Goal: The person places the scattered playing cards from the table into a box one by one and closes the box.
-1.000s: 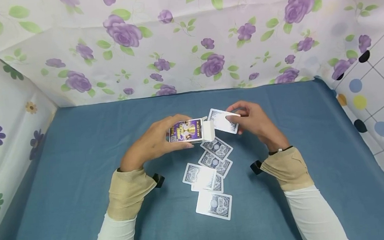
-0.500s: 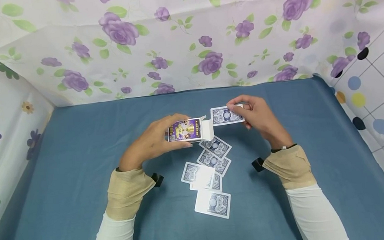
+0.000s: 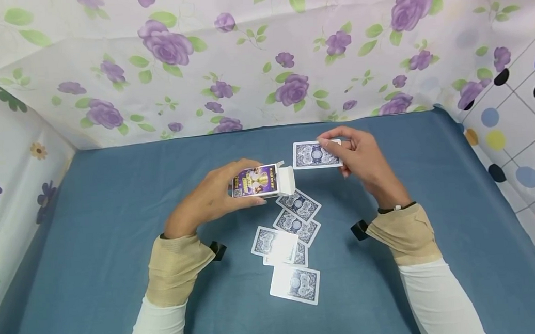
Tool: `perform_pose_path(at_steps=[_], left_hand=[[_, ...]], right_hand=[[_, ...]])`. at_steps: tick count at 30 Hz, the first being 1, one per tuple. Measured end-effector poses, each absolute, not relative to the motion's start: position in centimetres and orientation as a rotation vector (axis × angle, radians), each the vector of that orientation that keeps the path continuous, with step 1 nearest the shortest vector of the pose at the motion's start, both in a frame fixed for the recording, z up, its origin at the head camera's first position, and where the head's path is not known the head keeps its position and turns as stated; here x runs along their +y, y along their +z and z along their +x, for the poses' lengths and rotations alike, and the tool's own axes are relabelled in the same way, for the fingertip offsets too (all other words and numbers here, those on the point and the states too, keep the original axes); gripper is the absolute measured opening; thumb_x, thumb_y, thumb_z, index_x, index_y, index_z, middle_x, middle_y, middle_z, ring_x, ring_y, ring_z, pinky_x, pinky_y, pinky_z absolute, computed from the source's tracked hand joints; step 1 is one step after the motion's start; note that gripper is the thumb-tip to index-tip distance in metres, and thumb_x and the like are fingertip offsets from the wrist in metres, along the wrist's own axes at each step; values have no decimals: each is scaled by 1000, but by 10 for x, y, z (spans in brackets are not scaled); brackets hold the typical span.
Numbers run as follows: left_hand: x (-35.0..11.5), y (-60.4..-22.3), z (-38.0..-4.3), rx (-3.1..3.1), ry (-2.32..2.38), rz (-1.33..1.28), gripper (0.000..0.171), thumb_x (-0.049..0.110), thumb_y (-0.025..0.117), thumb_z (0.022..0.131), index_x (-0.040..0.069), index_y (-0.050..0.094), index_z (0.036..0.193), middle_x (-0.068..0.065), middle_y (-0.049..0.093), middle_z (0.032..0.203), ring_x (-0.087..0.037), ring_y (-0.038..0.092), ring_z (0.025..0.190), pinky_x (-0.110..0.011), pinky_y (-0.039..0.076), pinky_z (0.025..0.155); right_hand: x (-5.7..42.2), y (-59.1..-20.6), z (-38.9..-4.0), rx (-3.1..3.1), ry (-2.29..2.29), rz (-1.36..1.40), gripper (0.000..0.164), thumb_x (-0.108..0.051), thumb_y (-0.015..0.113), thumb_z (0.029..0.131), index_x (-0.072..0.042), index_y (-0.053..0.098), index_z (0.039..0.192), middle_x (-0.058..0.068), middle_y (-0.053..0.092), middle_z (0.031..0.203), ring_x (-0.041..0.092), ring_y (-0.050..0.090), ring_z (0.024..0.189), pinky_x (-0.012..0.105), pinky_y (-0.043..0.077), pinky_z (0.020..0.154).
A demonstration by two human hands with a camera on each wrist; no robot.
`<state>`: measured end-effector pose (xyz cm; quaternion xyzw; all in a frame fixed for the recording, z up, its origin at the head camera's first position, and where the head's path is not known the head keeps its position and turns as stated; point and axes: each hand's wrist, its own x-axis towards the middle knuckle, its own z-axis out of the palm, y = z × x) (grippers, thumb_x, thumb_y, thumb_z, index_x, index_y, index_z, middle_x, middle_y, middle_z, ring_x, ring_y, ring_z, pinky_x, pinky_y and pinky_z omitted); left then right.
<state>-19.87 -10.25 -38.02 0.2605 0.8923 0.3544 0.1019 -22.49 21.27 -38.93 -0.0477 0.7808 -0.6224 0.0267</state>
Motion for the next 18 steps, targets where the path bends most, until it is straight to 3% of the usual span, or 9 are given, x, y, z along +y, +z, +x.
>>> perform_pose_path(at_steps=[10,18], left_hand=[[-103,-379,-199,2633,1060,745,66,44,78,80,27,52,139,1,59,112,-19,55,88,-36,47,74],[-103,-381,-200,2630,1085,746,64,46,77,80,28,53,137,1,59,109,-19,55,87,-37,47,74]], right_hand=[[195,-385,-217,2372,-1924,-272,33,-32,69,91,-8,69,115,4,68,67,13,46,42,25,41,42],[185,-388,-213,2388,-1868,-330,30,-31,68,92,-10,69,114,6,52,54,16,43,40,28,41,42]])
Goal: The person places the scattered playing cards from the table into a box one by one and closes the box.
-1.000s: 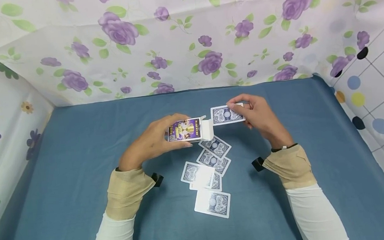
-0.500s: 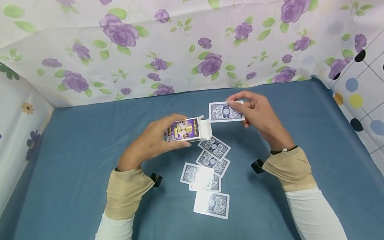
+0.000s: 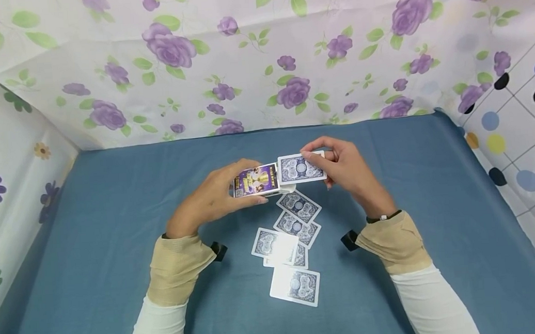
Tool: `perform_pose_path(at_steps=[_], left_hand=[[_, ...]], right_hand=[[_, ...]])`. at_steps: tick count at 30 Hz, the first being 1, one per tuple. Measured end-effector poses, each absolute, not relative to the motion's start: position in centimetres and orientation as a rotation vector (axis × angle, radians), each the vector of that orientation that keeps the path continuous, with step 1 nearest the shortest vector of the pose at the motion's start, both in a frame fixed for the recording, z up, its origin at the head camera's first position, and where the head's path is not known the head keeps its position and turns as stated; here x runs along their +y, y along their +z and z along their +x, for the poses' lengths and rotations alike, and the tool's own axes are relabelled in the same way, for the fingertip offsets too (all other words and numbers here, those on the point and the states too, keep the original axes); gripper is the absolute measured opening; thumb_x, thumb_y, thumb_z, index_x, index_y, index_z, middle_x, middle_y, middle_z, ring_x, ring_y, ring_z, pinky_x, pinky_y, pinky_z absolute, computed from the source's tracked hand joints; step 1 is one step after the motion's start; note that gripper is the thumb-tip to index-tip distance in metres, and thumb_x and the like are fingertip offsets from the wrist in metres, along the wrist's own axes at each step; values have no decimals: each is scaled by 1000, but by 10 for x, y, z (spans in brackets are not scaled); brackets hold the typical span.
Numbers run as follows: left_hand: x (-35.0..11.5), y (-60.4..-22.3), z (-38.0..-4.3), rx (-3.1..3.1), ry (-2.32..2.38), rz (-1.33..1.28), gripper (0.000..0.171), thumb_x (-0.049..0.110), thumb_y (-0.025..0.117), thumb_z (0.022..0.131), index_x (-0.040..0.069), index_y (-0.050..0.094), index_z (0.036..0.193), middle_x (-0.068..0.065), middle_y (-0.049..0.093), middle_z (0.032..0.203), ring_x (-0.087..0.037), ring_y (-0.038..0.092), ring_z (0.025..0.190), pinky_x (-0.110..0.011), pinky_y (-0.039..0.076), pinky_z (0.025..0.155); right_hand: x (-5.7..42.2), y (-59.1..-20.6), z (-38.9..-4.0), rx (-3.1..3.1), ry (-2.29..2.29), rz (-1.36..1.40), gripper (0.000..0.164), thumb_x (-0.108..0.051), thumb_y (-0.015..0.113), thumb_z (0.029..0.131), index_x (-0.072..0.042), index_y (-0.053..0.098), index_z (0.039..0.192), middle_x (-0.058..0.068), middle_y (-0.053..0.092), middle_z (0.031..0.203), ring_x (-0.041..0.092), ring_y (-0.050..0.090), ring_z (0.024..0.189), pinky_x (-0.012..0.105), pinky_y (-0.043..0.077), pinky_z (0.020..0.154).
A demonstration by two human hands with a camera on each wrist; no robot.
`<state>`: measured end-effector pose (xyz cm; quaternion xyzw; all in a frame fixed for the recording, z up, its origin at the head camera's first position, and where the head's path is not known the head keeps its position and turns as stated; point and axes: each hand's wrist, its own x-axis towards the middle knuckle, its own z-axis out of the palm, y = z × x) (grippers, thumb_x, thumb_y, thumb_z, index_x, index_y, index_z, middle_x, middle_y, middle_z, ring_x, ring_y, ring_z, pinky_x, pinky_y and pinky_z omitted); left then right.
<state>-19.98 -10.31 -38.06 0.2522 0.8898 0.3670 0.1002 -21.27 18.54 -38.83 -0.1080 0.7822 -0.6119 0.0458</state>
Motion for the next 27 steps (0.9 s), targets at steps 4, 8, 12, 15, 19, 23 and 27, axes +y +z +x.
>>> perform_pose_path(at_steps=[4,8,12,15,19,23,27], left_hand=[[-102,-381,-198,2629,1083,742,65,48,77,80,29,53,137,1,59,107,-19,56,86,-37,47,72],[-101,-383,-198,2633,1088,751,64,49,77,80,30,53,136,2,60,105,-19,56,84,-36,48,71],[-100,-385,-197,2639,1081,755,64,50,76,80,30,53,136,2,60,104,-19,56,83,-36,48,70],[-99,-385,-197,2629,1095,764,64,50,76,80,30,53,136,1,60,105,-19,56,83,-36,48,70],[-97,-382,-198,2620,1134,805,63,49,77,79,29,54,135,2,61,106,-18,56,85,-37,48,72],[-97,-378,-198,2624,1131,823,64,49,77,79,29,54,136,3,60,108,-18,56,85,-37,48,72],[-97,-374,-197,2627,1137,823,64,46,77,80,28,54,136,2,60,110,-18,56,86,-37,48,72]], right_hand=[[185,-389,-210,2392,-1845,-321,29,-32,68,93,-11,69,113,6,53,54,23,44,42,29,40,42],[186,-391,-209,2395,-1833,-320,30,-33,68,92,-11,69,113,8,52,54,24,44,42,29,40,41],[188,-392,-206,2401,-1803,-330,31,-33,68,92,-11,69,112,9,51,55,25,44,42,30,41,42],[189,-392,-205,2401,-1784,-343,30,-33,68,92,-11,69,113,10,50,55,24,44,42,30,41,43],[188,-391,-204,2399,-1780,-354,31,-34,68,92,-12,69,113,11,49,55,21,44,42,30,42,43],[185,-388,-205,2391,-1768,-364,33,-36,69,91,-13,69,114,9,47,54,21,45,41,33,44,46],[182,-385,-207,2379,-1770,-376,34,-39,69,90,-15,69,114,7,46,53,21,45,42,37,46,48]])
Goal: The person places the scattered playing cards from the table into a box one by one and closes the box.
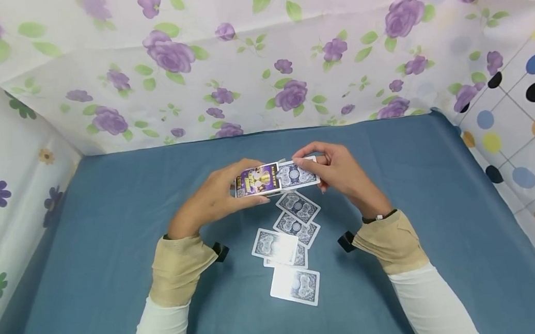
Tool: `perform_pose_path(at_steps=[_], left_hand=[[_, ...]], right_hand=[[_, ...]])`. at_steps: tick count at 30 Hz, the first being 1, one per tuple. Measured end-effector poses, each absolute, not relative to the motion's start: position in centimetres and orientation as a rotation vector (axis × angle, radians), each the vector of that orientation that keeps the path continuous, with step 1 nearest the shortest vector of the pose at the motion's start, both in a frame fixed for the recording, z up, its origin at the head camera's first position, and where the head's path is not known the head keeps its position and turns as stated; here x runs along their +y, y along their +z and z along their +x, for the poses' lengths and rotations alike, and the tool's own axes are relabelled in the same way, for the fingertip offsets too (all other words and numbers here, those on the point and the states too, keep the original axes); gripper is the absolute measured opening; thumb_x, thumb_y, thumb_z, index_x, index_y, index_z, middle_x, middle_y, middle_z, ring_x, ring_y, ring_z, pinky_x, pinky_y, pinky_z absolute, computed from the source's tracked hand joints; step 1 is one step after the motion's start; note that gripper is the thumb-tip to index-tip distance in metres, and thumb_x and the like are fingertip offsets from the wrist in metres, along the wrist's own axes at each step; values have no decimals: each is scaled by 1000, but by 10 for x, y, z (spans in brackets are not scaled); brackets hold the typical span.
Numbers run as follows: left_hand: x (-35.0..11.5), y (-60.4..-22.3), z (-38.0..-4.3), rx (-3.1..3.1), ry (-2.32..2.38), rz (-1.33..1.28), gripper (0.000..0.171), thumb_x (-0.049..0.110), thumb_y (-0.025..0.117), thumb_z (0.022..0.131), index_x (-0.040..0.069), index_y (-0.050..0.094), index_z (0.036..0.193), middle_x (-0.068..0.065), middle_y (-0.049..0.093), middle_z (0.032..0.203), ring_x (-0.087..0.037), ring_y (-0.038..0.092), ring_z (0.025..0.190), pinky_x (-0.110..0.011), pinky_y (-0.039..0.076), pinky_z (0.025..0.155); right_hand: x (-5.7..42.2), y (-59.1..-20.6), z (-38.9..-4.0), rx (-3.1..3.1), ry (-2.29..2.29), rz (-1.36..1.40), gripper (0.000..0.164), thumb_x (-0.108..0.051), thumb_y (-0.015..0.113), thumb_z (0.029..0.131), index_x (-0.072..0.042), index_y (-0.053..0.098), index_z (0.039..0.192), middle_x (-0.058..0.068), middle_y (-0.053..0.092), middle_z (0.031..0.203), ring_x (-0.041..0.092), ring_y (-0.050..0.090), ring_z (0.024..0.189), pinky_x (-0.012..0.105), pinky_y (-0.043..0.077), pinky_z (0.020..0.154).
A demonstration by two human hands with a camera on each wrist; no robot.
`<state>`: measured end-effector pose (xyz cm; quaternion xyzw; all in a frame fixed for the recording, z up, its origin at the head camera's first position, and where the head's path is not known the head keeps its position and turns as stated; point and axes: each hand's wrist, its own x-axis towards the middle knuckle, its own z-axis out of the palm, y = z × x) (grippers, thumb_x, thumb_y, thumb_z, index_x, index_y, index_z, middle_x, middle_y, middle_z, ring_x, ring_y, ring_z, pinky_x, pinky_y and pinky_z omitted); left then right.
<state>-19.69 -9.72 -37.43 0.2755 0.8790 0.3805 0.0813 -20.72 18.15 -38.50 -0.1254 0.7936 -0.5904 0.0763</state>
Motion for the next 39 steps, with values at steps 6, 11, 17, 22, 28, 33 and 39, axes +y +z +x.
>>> perform_pose_path(at_steps=[6,11,17,22,28,33,39], left_hand=[[-97,-371,-197,2612,1159,857,63,45,78,81,28,54,136,2,60,110,-18,56,87,-39,49,73],[-98,-372,-194,2617,1148,860,63,46,77,80,28,54,136,3,60,109,-17,56,86,-38,49,73],[-104,-372,-189,2638,1141,855,62,43,78,81,24,55,136,2,61,113,-17,56,86,-43,50,74],[-104,-368,-192,2658,1135,888,62,42,78,81,24,55,136,2,61,112,-17,56,86,-44,50,74],[-100,-368,-196,2657,1100,931,64,44,78,81,23,55,136,3,60,110,-17,56,88,-42,49,76],[-101,-367,-195,2661,1095,883,64,43,79,80,25,54,136,2,60,107,-17,56,85,-40,50,73],[-103,-368,-195,2674,1080,883,64,44,78,80,25,54,136,2,60,105,-17,56,83,-36,49,71]], right_hand=[[176,-384,-207,2334,-1799,-397,33,-33,70,91,-11,66,115,5,49,51,21,47,41,31,45,46],[168,-388,-205,2288,-1844,-421,30,-28,70,91,-10,65,116,9,51,51,17,47,39,29,44,44],[156,-393,-204,2246,-1888,-443,32,-29,68,92,-9,63,117,14,57,56,17,46,39,29,43,43],[160,-392,-205,2287,-1887,-382,38,-37,65,94,-11,63,121,11,56,55,19,48,41,30,45,46],[172,-385,-204,2275,-1902,-310,42,-41,60,96,-11,62,124,12,56,58,24,54,45,30,44,48],[178,-380,-204,2272,-1891,-346,35,-32,54,101,-7,60,125,14,60,63,24,58,50,29,40,49],[179,-379,-205,2260,-1842,-402,27,-19,54,100,-4,59,122,20,62,68,25,59,53,29,41,50]])
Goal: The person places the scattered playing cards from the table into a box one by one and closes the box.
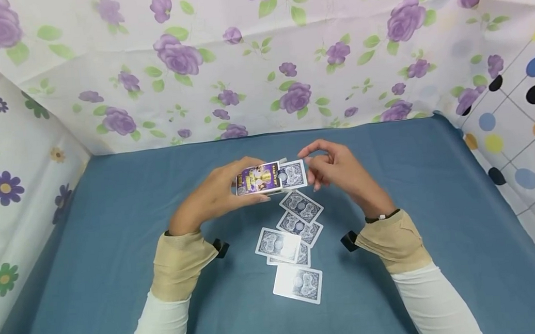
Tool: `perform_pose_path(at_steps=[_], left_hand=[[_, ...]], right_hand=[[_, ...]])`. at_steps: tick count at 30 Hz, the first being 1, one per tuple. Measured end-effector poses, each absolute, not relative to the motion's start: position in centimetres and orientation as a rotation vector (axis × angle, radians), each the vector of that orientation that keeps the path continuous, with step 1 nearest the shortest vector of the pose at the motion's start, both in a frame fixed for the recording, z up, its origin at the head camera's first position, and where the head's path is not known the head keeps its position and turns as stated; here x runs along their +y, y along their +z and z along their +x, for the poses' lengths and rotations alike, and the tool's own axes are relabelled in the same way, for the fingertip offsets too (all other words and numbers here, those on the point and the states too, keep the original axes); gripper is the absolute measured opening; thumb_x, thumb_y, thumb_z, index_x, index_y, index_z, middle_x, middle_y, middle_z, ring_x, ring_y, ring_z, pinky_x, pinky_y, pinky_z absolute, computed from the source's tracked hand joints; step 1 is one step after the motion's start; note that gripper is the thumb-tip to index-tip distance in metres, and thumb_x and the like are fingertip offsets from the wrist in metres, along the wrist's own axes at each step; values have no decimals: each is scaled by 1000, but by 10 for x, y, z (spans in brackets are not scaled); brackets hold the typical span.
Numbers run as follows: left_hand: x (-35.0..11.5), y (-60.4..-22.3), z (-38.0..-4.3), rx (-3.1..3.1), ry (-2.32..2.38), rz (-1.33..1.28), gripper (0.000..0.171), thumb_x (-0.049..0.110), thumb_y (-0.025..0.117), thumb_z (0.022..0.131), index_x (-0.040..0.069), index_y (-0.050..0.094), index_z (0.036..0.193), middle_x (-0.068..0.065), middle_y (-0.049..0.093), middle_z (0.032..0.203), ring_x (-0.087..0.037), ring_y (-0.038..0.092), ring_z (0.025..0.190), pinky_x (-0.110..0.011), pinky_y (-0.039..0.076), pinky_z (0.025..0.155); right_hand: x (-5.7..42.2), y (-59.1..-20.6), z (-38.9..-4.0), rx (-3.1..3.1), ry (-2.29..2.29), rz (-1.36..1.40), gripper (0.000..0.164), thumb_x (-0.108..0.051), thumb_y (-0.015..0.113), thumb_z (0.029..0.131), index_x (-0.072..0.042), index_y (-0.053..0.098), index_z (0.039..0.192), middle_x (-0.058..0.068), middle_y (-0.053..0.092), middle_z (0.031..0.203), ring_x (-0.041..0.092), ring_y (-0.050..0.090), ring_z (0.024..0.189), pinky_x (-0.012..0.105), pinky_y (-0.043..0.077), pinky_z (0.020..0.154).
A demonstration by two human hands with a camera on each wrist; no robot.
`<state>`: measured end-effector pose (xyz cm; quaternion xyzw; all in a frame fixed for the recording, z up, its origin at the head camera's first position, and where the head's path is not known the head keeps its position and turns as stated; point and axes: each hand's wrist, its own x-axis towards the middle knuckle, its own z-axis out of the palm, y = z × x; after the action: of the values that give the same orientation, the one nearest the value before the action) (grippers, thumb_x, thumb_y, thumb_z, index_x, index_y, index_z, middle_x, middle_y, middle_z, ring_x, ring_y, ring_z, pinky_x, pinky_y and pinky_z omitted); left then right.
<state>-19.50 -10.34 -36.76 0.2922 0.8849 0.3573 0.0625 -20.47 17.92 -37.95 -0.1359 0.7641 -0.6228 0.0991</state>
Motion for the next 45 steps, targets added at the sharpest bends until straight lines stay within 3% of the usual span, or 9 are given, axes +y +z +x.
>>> perform_pose_path(at_steps=[6,15,20,28,35,45], left_hand=[[-104,-370,-195,2662,1082,883,64,43,77,81,24,53,137,2,60,107,-17,56,83,-36,49,72],[-104,-371,-195,2650,1083,877,65,45,77,80,24,54,137,2,61,111,-17,57,86,-45,50,77],[-104,-371,-194,2654,1086,865,65,45,78,80,25,54,136,2,60,109,-17,56,85,-41,49,75],[-104,-371,-195,2668,1072,868,65,47,76,81,25,53,137,3,60,108,-16,56,84,-36,48,73],[-104,-371,-195,2659,1071,864,67,47,76,80,23,53,138,3,60,107,-16,56,84,-35,48,72],[-104,-368,-195,2671,1055,857,68,49,76,80,24,53,139,2,60,108,-17,55,84,-35,48,72]], right_hand=[[176,-383,-205,2248,-1822,-478,24,-16,57,99,-3,59,119,23,62,69,23,60,52,28,41,49],[170,-387,-204,2199,-1828,-488,26,-16,59,99,-1,55,120,31,61,75,26,60,54,28,41,49],[167,-389,-204,2212,-1820,-504,29,-18,60,98,0,53,120,33,56,75,24,58,53,29,41,48],[168,-390,-206,2234,-1823,-492,29,-15,61,97,1,53,120,22,56,70,24,56,52,30,42,47],[170,-390,-206,2250,-1804,-508,28,-13,60,97,2,54,120,29,55,73,24,56,53,30,44,48],[176,-385,-207,2307,-1788,-470,23,-22,59,99,-5,59,114,18,56,69,27,57,54,30,43,48]])
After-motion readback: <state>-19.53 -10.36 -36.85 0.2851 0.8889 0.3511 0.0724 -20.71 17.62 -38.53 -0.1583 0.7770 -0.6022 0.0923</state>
